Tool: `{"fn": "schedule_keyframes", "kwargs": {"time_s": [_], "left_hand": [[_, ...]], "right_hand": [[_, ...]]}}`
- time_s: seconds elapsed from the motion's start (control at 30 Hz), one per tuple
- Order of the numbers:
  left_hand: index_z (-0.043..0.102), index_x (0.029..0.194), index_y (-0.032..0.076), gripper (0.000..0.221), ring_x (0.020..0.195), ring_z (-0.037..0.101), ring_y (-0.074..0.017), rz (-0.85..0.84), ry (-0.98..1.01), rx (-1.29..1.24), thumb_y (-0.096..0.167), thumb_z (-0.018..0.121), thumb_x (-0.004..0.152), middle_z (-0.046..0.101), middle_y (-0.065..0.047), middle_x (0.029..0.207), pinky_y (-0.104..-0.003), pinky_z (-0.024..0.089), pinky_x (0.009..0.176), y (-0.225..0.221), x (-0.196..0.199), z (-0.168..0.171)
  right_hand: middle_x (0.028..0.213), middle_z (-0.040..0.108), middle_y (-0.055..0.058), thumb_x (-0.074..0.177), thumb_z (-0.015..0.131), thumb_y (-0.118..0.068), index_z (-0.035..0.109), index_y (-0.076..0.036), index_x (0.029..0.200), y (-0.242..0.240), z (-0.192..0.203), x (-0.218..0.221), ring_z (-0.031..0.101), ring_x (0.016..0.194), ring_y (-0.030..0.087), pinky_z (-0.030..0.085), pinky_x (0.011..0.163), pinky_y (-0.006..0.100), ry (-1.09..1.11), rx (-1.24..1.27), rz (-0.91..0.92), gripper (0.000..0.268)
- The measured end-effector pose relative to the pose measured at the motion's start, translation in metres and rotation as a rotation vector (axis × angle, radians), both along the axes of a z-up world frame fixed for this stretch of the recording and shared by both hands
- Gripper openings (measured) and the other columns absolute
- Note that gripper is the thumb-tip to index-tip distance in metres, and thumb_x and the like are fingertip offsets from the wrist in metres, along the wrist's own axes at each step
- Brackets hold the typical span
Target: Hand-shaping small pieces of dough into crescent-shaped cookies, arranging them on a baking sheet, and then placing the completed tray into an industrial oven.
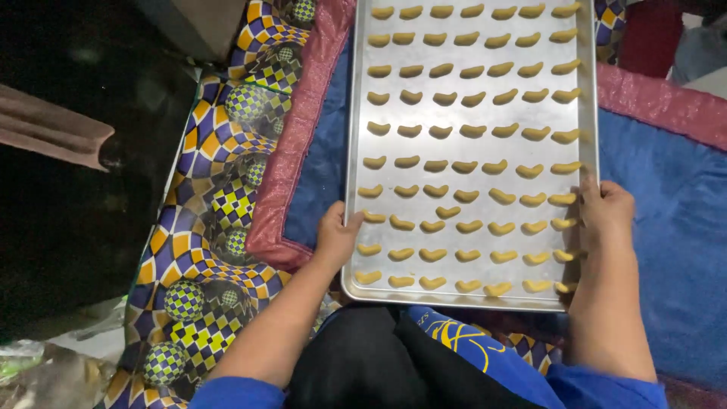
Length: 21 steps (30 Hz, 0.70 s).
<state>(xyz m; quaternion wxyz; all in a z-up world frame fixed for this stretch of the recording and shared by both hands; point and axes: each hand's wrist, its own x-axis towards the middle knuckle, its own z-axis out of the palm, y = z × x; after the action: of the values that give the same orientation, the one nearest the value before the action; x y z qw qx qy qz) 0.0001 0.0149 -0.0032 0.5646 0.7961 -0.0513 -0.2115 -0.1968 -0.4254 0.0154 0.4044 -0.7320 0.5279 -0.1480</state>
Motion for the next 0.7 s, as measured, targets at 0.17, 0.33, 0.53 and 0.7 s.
{"fn": "schedule_keyframes", "kwargs": {"time_s": [0.17,0.33,0.53,0.7], "left_hand": [[0.063,0.095,0.002,0.010,0.066,0.060,-0.0139,0.018,-0.087,0.000,0.007,0.069,0.088,0.069,-0.007,0.080,-0.028,0.052,0.062,0.059,0.010,0.040],[0.062,0.092,0.002,0.007,0.063,0.053,-0.0106,0.082,-0.130,-0.013,0.004,0.068,0.089,0.064,-0.005,0.076,-0.025,0.046,0.056,0.089,0.006,0.085],[0.065,0.103,-0.001,0.014,0.066,0.059,-0.0120,0.136,-0.154,-0.036,0.002,0.066,0.089,0.069,-0.008,0.083,-0.024,0.051,0.060,0.134,-0.008,0.112],[0.067,0.094,0.007,0.006,0.060,0.053,-0.0070,0.220,-0.075,-0.165,0.010,0.072,0.092,0.066,-0.002,0.068,-0.021,0.045,0.056,0.156,-0.002,0.108]], "right_hand": [[0.075,0.060,0.005,0.115,0.065,-0.030,0.070,-0.001,0.096,0.028,-0.010,0.005,0.048,0.060,0.013,0.043,0.054,0.029,-0.049,-0.117,0.096,0.035],[0.074,0.058,0.003,0.113,0.065,-0.029,0.070,-0.001,0.097,0.049,-0.006,0.032,0.046,0.060,0.011,0.041,0.054,0.028,-0.130,-0.049,0.124,0.032],[0.074,0.056,0.002,0.113,0.064,-0.027,0.069,0.000,0.091,0.095,0.027,0.056,0.045,0.062,0.012,0.043,0.058,0.028,-0.117,-0.092,0.187,0.035],[0.063,0.054,0.006,0.112,0.068,-0.035,0.072,-0.012,0.090,0.097,0.004,0.073,0.047,0.058,0.016,0.039,0.052,0.032,-0.196,-0.137,0.220,0.032]]}}
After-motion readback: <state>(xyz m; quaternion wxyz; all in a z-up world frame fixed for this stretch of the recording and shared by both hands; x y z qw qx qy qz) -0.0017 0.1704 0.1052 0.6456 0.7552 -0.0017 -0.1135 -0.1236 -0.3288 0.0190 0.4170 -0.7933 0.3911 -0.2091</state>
